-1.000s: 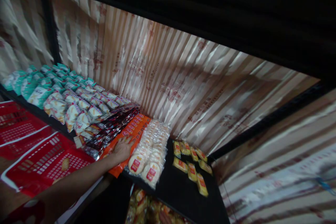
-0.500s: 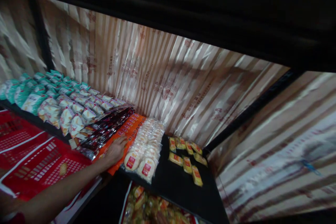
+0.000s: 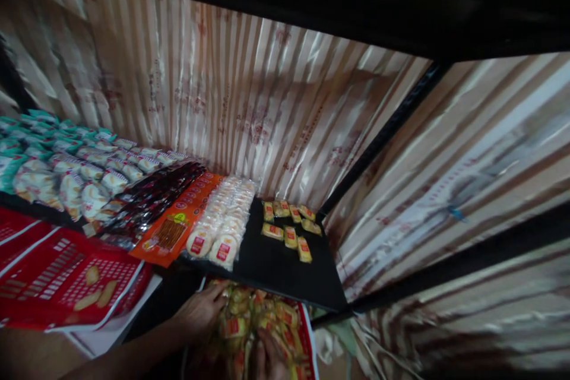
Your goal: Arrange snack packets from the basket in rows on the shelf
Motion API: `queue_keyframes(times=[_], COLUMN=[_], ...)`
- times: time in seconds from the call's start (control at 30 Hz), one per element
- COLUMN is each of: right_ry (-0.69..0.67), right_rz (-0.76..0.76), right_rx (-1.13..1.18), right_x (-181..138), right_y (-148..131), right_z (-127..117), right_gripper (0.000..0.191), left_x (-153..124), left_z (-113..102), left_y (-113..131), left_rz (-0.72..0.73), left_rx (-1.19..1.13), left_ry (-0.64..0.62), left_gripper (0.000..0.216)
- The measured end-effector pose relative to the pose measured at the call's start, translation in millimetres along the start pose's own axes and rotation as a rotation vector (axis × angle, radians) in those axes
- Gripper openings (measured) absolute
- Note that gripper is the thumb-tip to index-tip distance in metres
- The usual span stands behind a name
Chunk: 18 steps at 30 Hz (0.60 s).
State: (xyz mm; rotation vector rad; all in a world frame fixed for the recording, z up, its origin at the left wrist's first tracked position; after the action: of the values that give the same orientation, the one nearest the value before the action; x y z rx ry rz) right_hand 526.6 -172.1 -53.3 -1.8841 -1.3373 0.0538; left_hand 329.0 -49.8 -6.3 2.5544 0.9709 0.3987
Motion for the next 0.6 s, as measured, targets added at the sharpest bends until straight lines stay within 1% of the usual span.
queue_keyframes(times=[0.07, 0.13, 0.17, 0.27, 0.33, 0.43, 0.5, 0.6], right_ry=[-0.099, -0.192, -0.216, -0.227, -0.228, -0.248, -0.260, -0.307], right_rz=[0.006, -0.001, -0.004, -0.008, -0.019, -0.052, -0.063, -0.054], right_rx=[-0.005, -0.014, -0.019, -0.035, -0.027, -0.004, -0.013, -0.022], right_x=[-3.3, -5.7, -6.7, -10.3, -14.3, -22.8, -29.5, -39.8], right_y=[3.5, 3.6, 2.7, -1.9, -4.8, -5.5, -2.6, 3.3], right_z=[-1.5, -2.0, -1.9, -0.7, 0.4, 0.7, -0.7, -4.3], right_gripper=[0.048, 0.046, 0.045, 0.043, 0.041, 0.037, 0.036, 0.035], left_x=[0.1, -4.1, -7.3, -17.5, -22.0, -25.2, -27.6, -33.9], left_z=[4.3, 7.4, 9.3, 17.1, 21.8, 25.8, 28.1, 33.4], left_y=[1.2, 1.0, 0.5, -1.2, -0.5, 6.9, 14.3, 22.5], left_rz=[-0.075, -0.083, -0.073, -0.054, -0.069, -0.099, -0.112, -0.124], left_rx=[0.030, 0.043, 0.048, 0.071, 0.087, 0.089, 0.085, 0.070], left_ry=[-0.093, -0.127, -0.133, -0.180, -0.219, -0.236, -0.241, -0.244], left_gripper=[0.046, 0.051, 0.052, 0.052, 0.048, 0.037, 0.033, 0.043])
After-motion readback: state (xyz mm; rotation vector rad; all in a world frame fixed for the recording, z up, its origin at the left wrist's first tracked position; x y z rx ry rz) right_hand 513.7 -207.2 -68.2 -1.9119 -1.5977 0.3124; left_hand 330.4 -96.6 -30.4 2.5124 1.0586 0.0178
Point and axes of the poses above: each hand's wrist, its own x-axis towards the middle knuckle, its own z-axis out of the palm, y = z × x, the point moved 2 cm from there along x, towards the middle knuckle, and after that the axes turned 9 degrees about y, right-handed, at the moved point
